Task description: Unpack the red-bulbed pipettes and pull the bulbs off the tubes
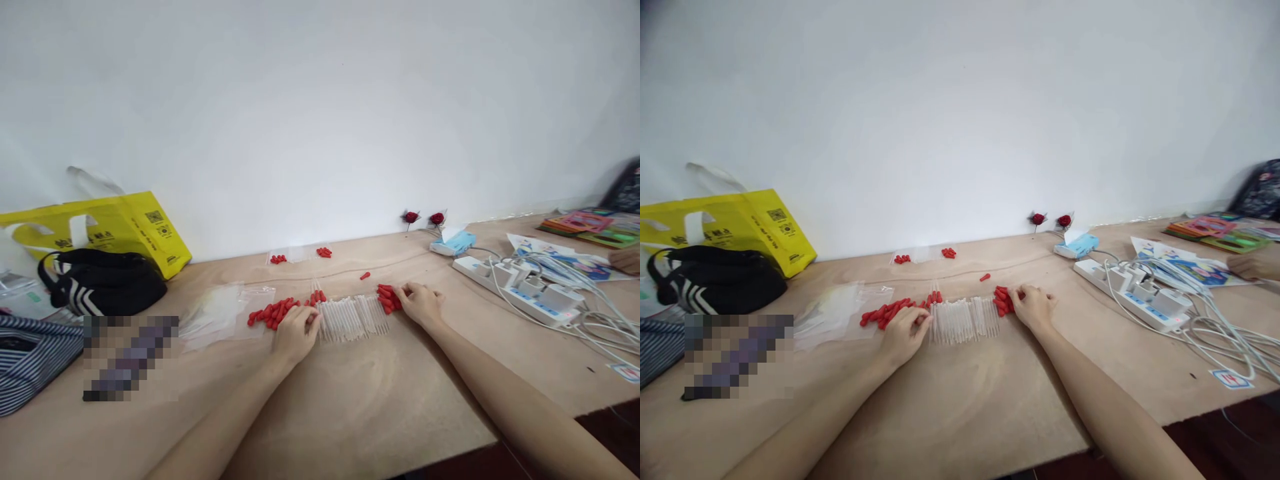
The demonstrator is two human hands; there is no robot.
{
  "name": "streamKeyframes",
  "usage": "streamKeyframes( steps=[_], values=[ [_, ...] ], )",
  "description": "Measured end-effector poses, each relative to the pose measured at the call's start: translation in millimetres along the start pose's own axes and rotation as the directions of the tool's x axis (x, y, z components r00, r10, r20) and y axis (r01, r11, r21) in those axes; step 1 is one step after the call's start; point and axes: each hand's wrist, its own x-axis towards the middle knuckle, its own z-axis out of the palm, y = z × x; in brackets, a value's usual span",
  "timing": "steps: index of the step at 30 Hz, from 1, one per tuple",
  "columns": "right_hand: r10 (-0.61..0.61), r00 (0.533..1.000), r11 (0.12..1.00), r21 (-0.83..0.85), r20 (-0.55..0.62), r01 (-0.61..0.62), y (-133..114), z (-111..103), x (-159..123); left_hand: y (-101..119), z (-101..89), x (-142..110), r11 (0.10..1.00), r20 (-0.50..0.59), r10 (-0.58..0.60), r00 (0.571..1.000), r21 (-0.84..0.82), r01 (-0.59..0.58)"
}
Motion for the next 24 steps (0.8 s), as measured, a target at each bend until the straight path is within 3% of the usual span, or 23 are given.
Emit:
streamKeyframes(
  steps=[3,6,8,11,13,17,21,24],
  values=[
    [0.046,0.999,0.999,0.03,-0.014,-0.045,3,0,3,-17,-8.7,-16,0.996,-0.039,0.091,0.995,-0.011,-0.091],
    [0.082,0.995,0.995,0.068,-0.055,-0.078,1,-2,7,-20,-9.7,-20,0.997,-0.043,0.064,0.997,-0.034,-0.065],
    [0.015,0.995,0.996,0.083,-0.094,-0.008,-10,-2,9,-19,-8.2,-19,0.997,-0.029,0.048,0.998,-0.053,-0.05],
    [-0.228,0.97,0.971,0.059,-0.082,0.233,-41,5,8,-18,-6.0,-17,0.996,0.021,0.013,1.0,-0.088,-0.011],
    [-0.358,0.934,0.934,0.017,-0.018,0.358,-67,19,6,-18,-5.6,-18,0.995,0.043,-0.022,0.999,-0.095,0.026],
    [-0.394,0.919,0.919,0.03,0.031,0.393,-108,61,8,-18,-6.9,-20,0.995,0.055,-0.046,0.997,-0.083,0.051],
    [-0.403,0.915,0.915,0.041,0.032,0.401,-125,101,19,-17,-8.2,-20,0.997,0.062,-0.047,0.997,-0.06,0.051],
    [-0.428,0.904,0.903,0.042,0.012,0.427,-127,118,24,-17,-8.0,-19,0.997,0.07,-0.052,0.996,-0.053,0.056]
  ],
)
